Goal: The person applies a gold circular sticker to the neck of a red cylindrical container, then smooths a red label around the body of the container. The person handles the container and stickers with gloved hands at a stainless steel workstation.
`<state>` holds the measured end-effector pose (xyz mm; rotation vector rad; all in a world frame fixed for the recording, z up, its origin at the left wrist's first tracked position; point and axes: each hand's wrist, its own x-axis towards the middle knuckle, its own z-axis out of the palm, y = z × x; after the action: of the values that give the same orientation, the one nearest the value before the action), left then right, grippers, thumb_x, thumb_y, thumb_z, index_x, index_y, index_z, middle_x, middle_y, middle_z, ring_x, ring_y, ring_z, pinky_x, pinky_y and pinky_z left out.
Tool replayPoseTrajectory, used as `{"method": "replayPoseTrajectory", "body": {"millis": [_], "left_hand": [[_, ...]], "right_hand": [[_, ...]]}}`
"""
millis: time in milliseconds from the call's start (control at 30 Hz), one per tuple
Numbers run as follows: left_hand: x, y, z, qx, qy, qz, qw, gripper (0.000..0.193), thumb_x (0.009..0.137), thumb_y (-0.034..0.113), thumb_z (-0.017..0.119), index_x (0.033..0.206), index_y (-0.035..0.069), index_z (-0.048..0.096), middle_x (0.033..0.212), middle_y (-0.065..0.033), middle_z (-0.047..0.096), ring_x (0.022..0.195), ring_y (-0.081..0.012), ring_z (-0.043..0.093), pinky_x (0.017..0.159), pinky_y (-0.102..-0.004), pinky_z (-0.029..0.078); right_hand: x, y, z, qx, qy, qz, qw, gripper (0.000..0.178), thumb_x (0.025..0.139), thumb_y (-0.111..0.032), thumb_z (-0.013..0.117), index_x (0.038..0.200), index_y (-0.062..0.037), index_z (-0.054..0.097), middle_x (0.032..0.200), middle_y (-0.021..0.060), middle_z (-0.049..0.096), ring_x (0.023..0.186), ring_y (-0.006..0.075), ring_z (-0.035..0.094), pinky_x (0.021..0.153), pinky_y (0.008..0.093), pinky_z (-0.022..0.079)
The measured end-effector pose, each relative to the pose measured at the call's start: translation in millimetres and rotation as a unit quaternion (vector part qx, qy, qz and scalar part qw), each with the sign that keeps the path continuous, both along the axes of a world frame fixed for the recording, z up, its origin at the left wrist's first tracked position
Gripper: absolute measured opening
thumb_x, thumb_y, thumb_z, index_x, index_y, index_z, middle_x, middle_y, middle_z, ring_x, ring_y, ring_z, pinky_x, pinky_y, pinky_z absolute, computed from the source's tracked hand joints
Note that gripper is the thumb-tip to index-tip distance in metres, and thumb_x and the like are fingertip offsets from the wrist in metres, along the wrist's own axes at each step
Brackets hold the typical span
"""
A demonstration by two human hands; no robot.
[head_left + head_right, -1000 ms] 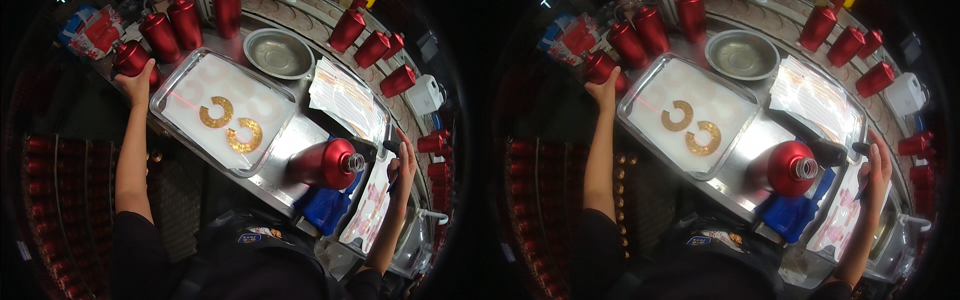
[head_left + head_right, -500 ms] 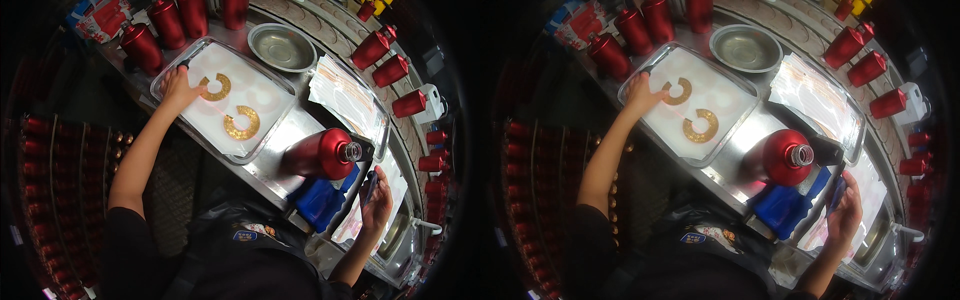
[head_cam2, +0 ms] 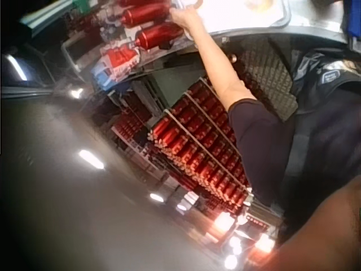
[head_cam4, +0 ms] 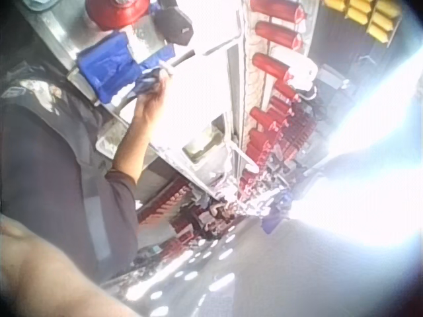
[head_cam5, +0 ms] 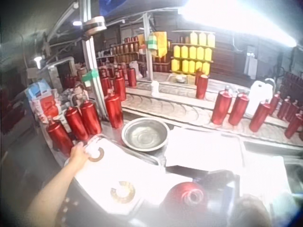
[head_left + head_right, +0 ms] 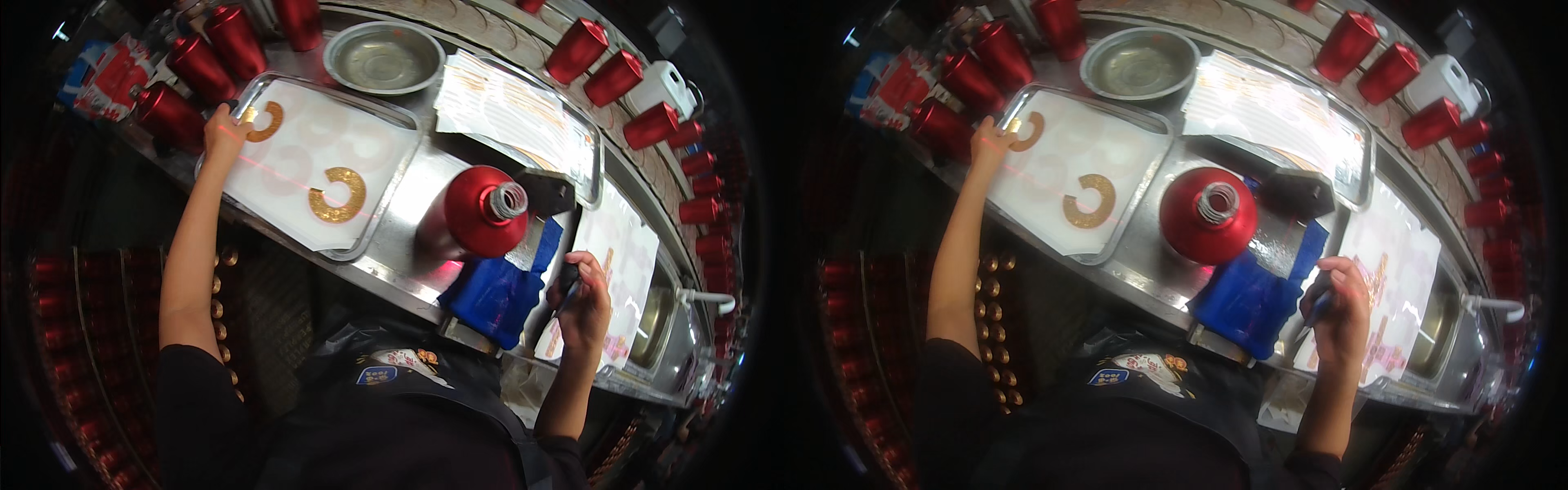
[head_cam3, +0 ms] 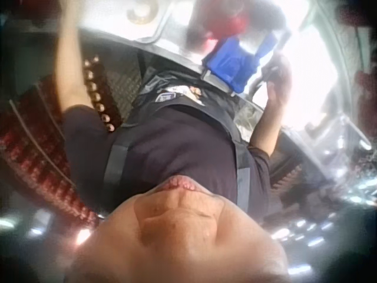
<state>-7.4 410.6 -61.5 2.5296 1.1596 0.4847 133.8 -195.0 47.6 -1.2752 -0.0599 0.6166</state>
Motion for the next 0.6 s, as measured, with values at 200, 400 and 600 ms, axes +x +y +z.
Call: {"method": "replayPoseTrajectory", "body": {"millis": [200, 400, 600], "left_hand": [[5.1, -16.3, 8.6, 0.182, 0.030, 0.031, 0.982, 0.023, 0.085, 0.020, 0.070, 0.103, 0.008, 0.063, 0.093, -0.0161, 0.073, 0.091, -0.0403, 0.069, 0.076, -0.0513, 0.053], [-3.4, -88.3, 64.9, 0.134, -0.007, -0.015, 0.991, 0.024, 0.083, 0.022, 0.074, 0.101, 0.010, 0.066, 0.088, -0.0121, 0.074, 0.079, -0.0371, 0.070, 0.075, -0.0483, 0.054], [-27.7, -196.2, 118.9, -0.333, -0.265, -0.161, 0.891, 0.039, 0.087, -0.003, 0.072, 0.124, -0.003, 0.060, 0.083, -0.0056, 0.071, 0.075, -0.0055, 0.064, 0.069, -0.0200, 0.050]], "right_hand": [[-53.0, 31.6, 24.8, -0.205, -0.047, 0.069, 0.975, 0.013, 0.092, -0.012, 0.062, 0.093, -0.0008, 0.070, 0.080, -0.0005, 0.063, 0.070, 0.0055, 0.054, 0.064, 0.0207, 0.042], [-94.0, 68.7, 8.6, -0.103, -0.052, 0.200, 0.973, 0.013, 0.092, -0.005, 0.065, 0.102, 0.0008, 0.071, 0.089, -0.0004, 0.065, 0.080, 0.0039, 0.057, 0.072, 0.0206, 0.044], [-122.9, 120.2, -13.1, -0.068, -0.069, 0.280, 0.955, 0.030, 0.095, -0.011, 0.066, 0.124, -0.0019, 0.069, 0.093, -0.0016, 0.064, 0.081, 0.0010, 0.054, 0.071, 0.0188, 0.044]]}}
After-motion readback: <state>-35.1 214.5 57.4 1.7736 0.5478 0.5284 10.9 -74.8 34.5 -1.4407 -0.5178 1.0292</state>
